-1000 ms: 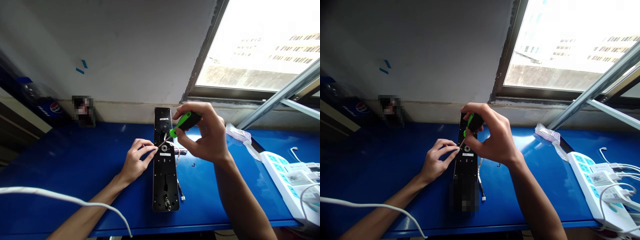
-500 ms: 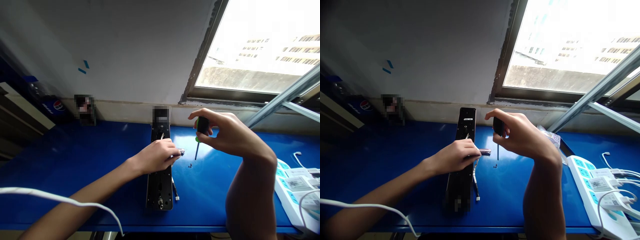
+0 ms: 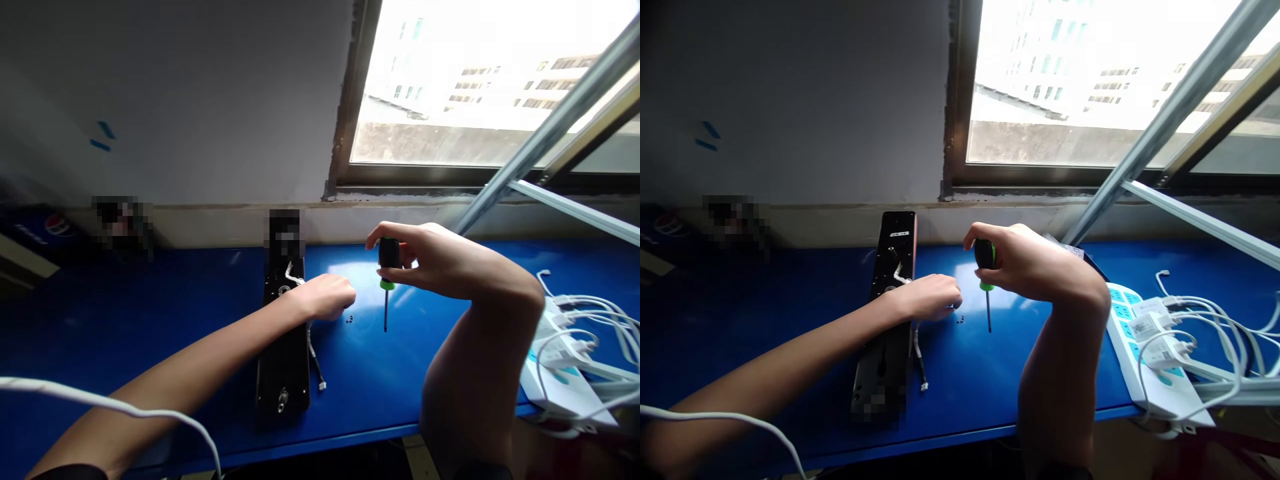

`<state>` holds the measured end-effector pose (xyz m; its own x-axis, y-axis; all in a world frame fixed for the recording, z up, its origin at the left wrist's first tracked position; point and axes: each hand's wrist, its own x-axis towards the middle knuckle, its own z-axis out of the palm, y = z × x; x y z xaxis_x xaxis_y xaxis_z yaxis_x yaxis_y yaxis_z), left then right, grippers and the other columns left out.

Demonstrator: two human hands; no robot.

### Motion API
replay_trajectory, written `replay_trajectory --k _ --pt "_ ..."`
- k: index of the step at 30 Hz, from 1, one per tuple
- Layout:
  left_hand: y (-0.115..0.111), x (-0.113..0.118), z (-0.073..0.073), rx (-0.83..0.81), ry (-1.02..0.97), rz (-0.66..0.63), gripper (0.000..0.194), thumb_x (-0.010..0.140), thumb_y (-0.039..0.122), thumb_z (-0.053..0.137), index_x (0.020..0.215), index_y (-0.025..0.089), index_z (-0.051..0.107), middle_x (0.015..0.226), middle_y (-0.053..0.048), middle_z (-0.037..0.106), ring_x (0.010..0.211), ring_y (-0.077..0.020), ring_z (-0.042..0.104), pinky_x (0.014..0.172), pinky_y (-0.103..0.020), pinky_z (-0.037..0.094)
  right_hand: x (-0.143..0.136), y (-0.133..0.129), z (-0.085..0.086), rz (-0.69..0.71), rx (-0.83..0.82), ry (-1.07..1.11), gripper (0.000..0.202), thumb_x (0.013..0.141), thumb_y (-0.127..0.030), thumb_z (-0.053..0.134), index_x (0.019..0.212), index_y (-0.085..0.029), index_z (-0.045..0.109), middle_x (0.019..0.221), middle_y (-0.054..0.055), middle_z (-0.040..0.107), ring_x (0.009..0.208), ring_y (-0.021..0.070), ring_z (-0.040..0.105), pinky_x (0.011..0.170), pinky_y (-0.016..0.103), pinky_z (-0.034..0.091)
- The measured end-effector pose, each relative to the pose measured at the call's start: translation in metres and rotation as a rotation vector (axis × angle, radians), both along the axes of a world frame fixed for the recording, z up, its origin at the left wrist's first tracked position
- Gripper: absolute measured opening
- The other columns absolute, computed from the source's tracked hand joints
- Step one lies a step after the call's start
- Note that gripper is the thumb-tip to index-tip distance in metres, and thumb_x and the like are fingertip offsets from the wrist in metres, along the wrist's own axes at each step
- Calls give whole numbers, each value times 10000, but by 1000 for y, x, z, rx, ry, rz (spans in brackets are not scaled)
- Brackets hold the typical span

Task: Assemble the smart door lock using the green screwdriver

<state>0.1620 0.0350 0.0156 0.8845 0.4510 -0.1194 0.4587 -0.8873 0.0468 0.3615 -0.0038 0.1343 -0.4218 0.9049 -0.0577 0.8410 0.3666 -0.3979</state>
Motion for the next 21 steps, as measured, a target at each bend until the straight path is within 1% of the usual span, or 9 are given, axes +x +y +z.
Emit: replay_trajectory --k 4,8,14,18,21 --pt "4 10 -11 1 27 -9 207 771 21 601 697 161 735 742 -90 715 622 -223 616 535 -321 379 7 -3 2 -1 0 7 367 854 -298 716 1211 -287 630 704 -26 710 574 149 651 496 245 459" --pt "5 16 -16 -16 15 -25 216 760 21 601 659 178 710 697 -69 690 586 -219 593 510 -323 352 11 -5 1 15 51 25 344 843 -279 737 1176 -282 650 665 -38 684 534 137 626 450 226 421" --pt "5 15 -17 -49 -27 -34 211 738 35 629 654 214 703 632 -13 650 547 -193 568 519 -307 374 12 -6 2 42 66 51 339 833 -243 750 1155 -286 653 645 -49 675 511 131 610 429 222 396" --pt "4 13 -20 -9 -38 -2 198 727 29 633 629 194 680 642 -35 654 562 -206 581 535 -314 389 12 -7 1 45 58 62 341 837 -225 744 1159 -285 652 653 -48 676 514 130 610 429 222 397" --pt "1 11 -15 28 -61 13 221 756 18 634 605 179 655 647 -48 656 587 -207 592 561 -318 411 8 -7 1 54 98 53 338 840 -223 747 1163 -274 660 670 -43 680 522 125 604 446 230 405"
